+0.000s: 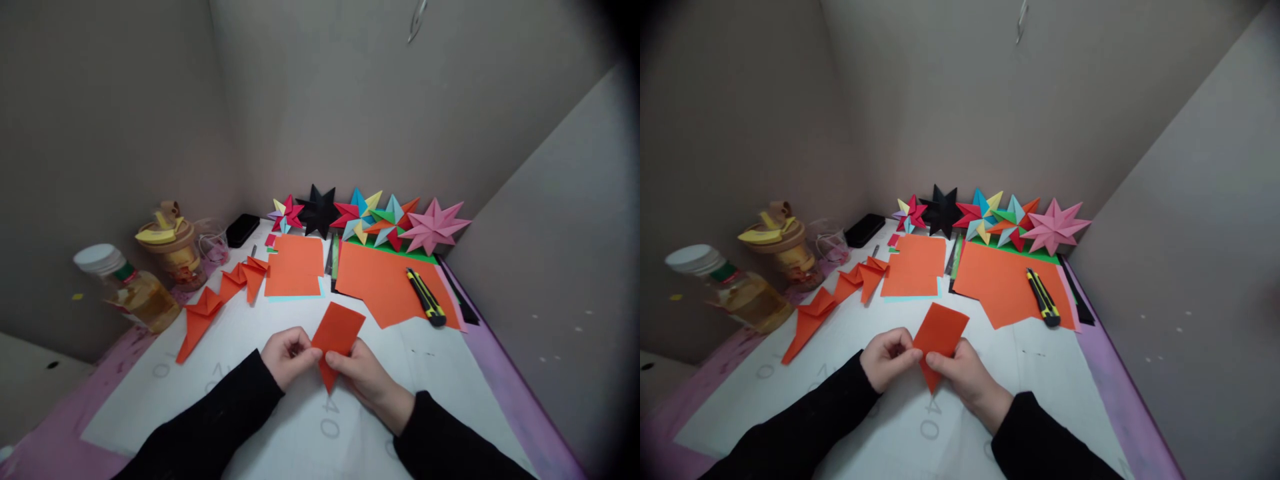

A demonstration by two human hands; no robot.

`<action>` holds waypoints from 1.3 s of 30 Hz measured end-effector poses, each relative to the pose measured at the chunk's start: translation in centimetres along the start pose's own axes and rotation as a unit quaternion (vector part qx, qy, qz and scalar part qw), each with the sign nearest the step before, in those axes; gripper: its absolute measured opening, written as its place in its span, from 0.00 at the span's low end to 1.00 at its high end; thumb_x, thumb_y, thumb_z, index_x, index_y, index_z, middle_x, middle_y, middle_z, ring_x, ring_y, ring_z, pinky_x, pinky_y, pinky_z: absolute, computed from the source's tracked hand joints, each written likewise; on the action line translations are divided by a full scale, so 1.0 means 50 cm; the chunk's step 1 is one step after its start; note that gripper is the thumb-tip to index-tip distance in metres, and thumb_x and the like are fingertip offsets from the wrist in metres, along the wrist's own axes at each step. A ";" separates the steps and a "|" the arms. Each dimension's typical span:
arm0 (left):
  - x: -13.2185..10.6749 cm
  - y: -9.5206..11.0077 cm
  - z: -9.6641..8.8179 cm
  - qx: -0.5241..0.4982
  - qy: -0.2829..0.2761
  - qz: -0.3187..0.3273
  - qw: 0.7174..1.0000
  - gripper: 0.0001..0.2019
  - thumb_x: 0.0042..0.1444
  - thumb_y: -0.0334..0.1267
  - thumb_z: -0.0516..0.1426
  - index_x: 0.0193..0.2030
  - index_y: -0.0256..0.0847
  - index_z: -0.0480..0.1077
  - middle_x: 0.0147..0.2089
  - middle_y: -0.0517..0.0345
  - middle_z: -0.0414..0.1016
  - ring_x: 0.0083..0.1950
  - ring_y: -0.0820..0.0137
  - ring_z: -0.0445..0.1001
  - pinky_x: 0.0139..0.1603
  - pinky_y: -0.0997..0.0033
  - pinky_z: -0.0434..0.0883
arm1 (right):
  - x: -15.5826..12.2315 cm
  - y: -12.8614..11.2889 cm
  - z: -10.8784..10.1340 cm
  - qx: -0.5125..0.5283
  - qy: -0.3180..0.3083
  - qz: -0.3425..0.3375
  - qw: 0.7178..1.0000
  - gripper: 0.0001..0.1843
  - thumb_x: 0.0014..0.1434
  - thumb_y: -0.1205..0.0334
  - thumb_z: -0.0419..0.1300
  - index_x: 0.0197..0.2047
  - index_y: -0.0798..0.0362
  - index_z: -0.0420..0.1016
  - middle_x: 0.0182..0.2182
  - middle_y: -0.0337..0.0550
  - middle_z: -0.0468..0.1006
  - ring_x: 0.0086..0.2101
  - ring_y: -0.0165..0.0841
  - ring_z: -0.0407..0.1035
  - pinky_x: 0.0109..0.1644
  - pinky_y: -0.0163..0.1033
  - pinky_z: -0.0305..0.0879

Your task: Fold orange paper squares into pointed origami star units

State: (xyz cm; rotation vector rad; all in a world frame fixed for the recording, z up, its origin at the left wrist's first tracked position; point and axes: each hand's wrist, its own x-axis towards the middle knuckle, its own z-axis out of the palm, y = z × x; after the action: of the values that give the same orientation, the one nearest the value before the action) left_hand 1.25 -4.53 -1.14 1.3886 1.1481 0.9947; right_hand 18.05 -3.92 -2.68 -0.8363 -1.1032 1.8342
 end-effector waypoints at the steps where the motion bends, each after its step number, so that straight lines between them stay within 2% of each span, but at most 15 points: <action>1: 0.002 -0.003 0.000 -0.004 0.011 0.003 1.000 0.16 0.47 0.47 0.59 0.21 0.39 0.60 0.18 0.68 0.56 0.21 0.78 0.52 0.23 0.77 0.52 | 0.001 0.001 0.002 -0.021 -0.005 -0.003 1.000 0.16 0.46 0.55 0.68 0.36 0.57 0.75 0.32 0.43 0.77 0.32 0.33 0.68 0.39 0.38 0.63; 4: 0.006 -0.010 0.001 -0.022 0.030 0.001 0.999 0.16 0.48 0.47 0.59 0.22 0.39 0.60 0.19 0.67 0.57 0.22 0.77 0.54 0.24 0.77 0.54 | 0.002 0.002 0.010 -0.091 0.013 -0.012 0.996 0.15 0.49 0.55 0.66 0.35 0.58 0.76 0.29 0.43 0.76 0.31 0.33 0.67 0.37 0.37 0.63; 7: 0.006 -0.014 0.003 -0.020 0.010 -0.006 1.000 0.16 0.48 0.48 0.59 0.23 0.39 0.61 0.19 0.66 0.59 0.22 0.77 0.55 0.24 0.76 0.54 | 0.003 -0.002 0.018 -0.128 0.042 -0.018 0.991 0.13 0.49 0.55 0.65 0.33 0.58 0.75 0.28 0.41 0.76 0.30 0.32 0.66 0.35 0.36 0.62; 10: 0.006 -0.016 0.000 -0.004 0.000 -0.005 1.000 0.17 0.48 0.48 0.59 0.21 0.38 0.60 0.19 0.66 0.59 0.22 0.77 0.55 0.24 0.76 0.54 | 0.005 -0.005 0.020 -0.138 0.038 -0.017 0.990 0.12 0.49 0.55 0.65 0.30 0.58 0.74 0.26 0.39 0.74 0.27 0.29 0.64 0.32 0.34 0.60; 12: 0.009 -0.018 -0.004 -0.014 0.029 0.002 0.999 0.18 0.48 0.49 0.59 0.20 0.39 0.60 0.19 0.66 0.59 0.22 0.77 0.56 0.24 0.76 0.55 | 0.006 -0.005 0.017 -0.147 0.031 -0.012 0.989 0.14 0.50 0.55 0.64 0.25 0.58 0.72 0.21 0.37 0.70 0.23 0.27 0.60 0.28 0.33 0.56; 14: 0.013 -0.020 -0.008 -0.037 0.081 0.008 0.996 0.19 0.47 0.50 0.60 0.20 0.39 0.59 0.19 0.67 0.59 0.22 0.77 0.56 0.25 0.76 0.55 | 0.008 -0.002 0.012 -0.156 0.034 0.001 0.987 0.16 0.50 0.54 0.63 0.21 0.58 0.70 0.18 0.35 0.67 0.21 0.25 0.57 0.25 0.32 0.53; 16: 0.016 -0.020 -0.011 -0.062 0.131 0.009 0.989 0.19 0.46 0.50 0.60 0.20 0.39 0.58 0.18 0.68 0.58 0.21 0.78 0.55 0.24 0.77 0.55 | 0.009 0.001 0.008 -0.160 0.046 0.011 0.986 0.16 0.50 0.53 0.63 0.21 0.57 0.69 0.17 0.36 0.67 0.20 0.25 0.58 0.25 0.32 0.52; 19: 0.018 -0.015 -0.011 -0.087 0.170 0.003 0.982 0.19 0.46 0.49 0.61 0.20 0.40 0.57 0.17 0.70 0.56 0.20 0.79 0.52 0.22 0.78 0.52 | 0.011 0.004 0.006 -0.154 0.054 0.010 0.987 0.17 0.52 0.53 0.61 0.21 0.57 0.67 0.18 0.37 0.68 0.21 0.25 0.59 0.26 0.32 0.53; 23: 0.019 -0.009 -0.012 -0.120 0.182 -0.007 0.976 0.21 0.44 0.51 0.62 0.20 0.40 0.56 0.15 0.71 0.55 0.18 0.80 0.50 0.20 0.78 0.48 | 0.010 0.003 0.009 -0.155 0.055 0.000 0.986 0.19 0.56 0.50 0.57 0.22 0.55 0.63 0.17 0.35 0.65 0.19 0.24 0.56 0.24 0.32 0.50; 28: 0.021 -0.013 -0.013 -0.146 0.195 -0.031 0.969 0.22 0.42 0.53 0.63 0.20 0.40 0.57 0.13 0.71 0.55 0.16 0.81 0.50 0.18 0.79 0.46 | 0.004 0.001 0.011 -0.211 0.068 -0.022 0.975 0.21 0.60 0.48 0.52 0.22 0.53 0.58 0.16 0.32 0.58 0.20 0.26 0.53 0.24 0.32 0.50; 34: 0.023 -0.020 -0.013 -0.165 0.207 -0.028 0.964 0.22 0.41 0.53 0.63 0.20 0.39 0.58 0.13 0.71 0.56 0.15 0.82 0.50 0.17 0.80 0.46 | 0.001 0.008 0.002 -0.230 0.073 -0.034 0.970 0.22 0.61 0.47 0.51 0.22 0.53 0.58 0.17 0.33 0.59 0.21 0.26 0.54 0.25 0.33 0.50; 39: 0.031 -0.021 -0.026 -0.209 0.239 -0.026 0.948 0.22 0.38 0.52 0.65 0.20 0.39 0.58 0.13 0.71 0.57 0.14 0.83 0.50 0.15 0.81 0.45 | 0.005 0.013 -0.007 -0.207 0.097 -0.055 0.972 0.24 0.61 0.47 0.49 0.20 0.53 0.58 0.15 0.33 0.58 0.19 0.26 0.53 0.24 0.33 0.50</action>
State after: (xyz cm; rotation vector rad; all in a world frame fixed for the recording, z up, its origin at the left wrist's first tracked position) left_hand 0.15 -2.75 -2.03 0.7925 1.2182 1.4888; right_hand 18.03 -3.75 -3.46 -1.1428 -1.3961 1.4154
